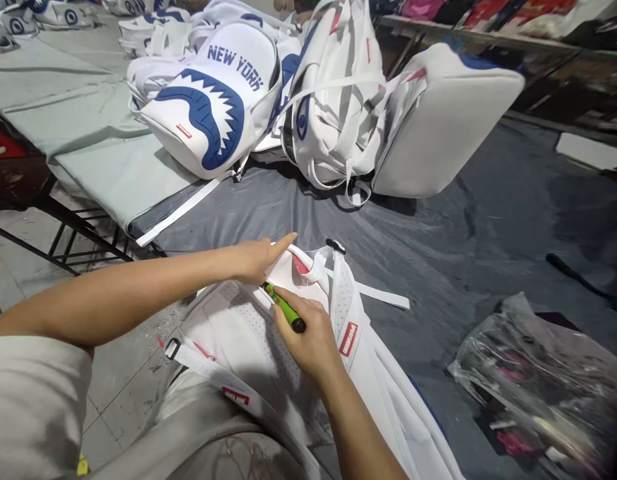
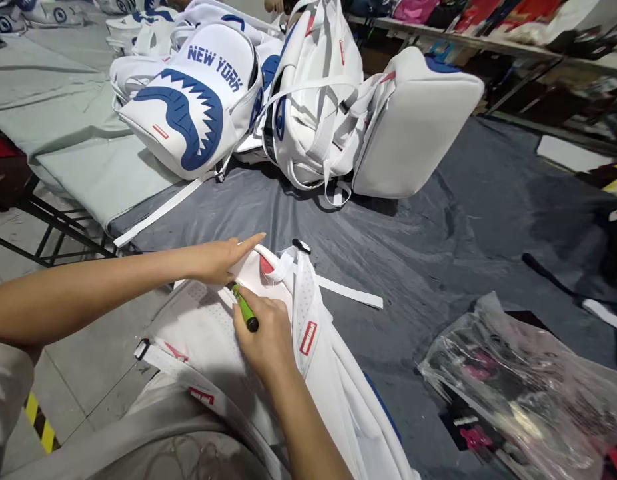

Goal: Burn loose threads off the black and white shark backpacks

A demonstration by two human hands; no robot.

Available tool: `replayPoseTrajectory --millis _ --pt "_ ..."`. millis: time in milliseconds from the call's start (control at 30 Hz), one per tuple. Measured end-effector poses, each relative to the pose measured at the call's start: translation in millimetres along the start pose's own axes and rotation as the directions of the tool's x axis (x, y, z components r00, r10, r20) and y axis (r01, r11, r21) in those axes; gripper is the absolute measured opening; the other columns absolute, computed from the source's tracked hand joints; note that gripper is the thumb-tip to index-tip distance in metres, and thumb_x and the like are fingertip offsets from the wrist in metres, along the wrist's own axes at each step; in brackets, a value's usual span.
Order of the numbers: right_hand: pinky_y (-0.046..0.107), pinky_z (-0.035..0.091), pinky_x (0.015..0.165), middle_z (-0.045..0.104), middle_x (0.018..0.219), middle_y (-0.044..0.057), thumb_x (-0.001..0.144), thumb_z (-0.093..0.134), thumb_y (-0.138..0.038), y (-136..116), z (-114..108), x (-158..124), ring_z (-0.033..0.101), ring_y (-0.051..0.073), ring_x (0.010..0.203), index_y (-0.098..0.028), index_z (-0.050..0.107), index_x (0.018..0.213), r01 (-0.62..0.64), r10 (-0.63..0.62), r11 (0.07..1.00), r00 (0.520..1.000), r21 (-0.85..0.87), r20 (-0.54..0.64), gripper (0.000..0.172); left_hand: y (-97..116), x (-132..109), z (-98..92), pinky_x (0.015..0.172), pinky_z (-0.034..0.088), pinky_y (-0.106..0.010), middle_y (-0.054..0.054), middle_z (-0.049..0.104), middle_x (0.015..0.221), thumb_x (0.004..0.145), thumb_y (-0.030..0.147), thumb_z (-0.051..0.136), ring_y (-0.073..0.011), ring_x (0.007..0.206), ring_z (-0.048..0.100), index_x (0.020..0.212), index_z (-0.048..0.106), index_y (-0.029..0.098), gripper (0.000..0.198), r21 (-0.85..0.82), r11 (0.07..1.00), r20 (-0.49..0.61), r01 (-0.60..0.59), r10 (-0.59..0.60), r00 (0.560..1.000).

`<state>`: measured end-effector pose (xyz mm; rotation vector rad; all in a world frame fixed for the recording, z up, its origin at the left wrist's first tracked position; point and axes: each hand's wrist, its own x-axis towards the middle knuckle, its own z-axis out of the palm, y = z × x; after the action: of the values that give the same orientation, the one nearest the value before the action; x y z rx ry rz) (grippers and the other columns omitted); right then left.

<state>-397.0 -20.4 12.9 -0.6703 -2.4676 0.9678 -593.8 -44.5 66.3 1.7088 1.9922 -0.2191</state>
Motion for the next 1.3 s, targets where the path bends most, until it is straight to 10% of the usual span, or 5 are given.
replayPoseTrajectory --millis 1300 --pt "0.047 0.052 0.097 0.072 0.115 0.008 0.084 0.053 -0.017 -7 0 4 0.066 0.027 0.112 -0.02 0.071 0.113 0.005 -0.005 1.0 1.0 0.024 -0.004 0.035 0 4 6.8 0.077 0.049 -0.033 -0.02 0.053 0.128 0.082 0.027 0.062 -0.029 0.1 0.065 0.155 -0.008 0.022 0.102 0.002 1.0 -0.057 -0.019 0.019 0.998"
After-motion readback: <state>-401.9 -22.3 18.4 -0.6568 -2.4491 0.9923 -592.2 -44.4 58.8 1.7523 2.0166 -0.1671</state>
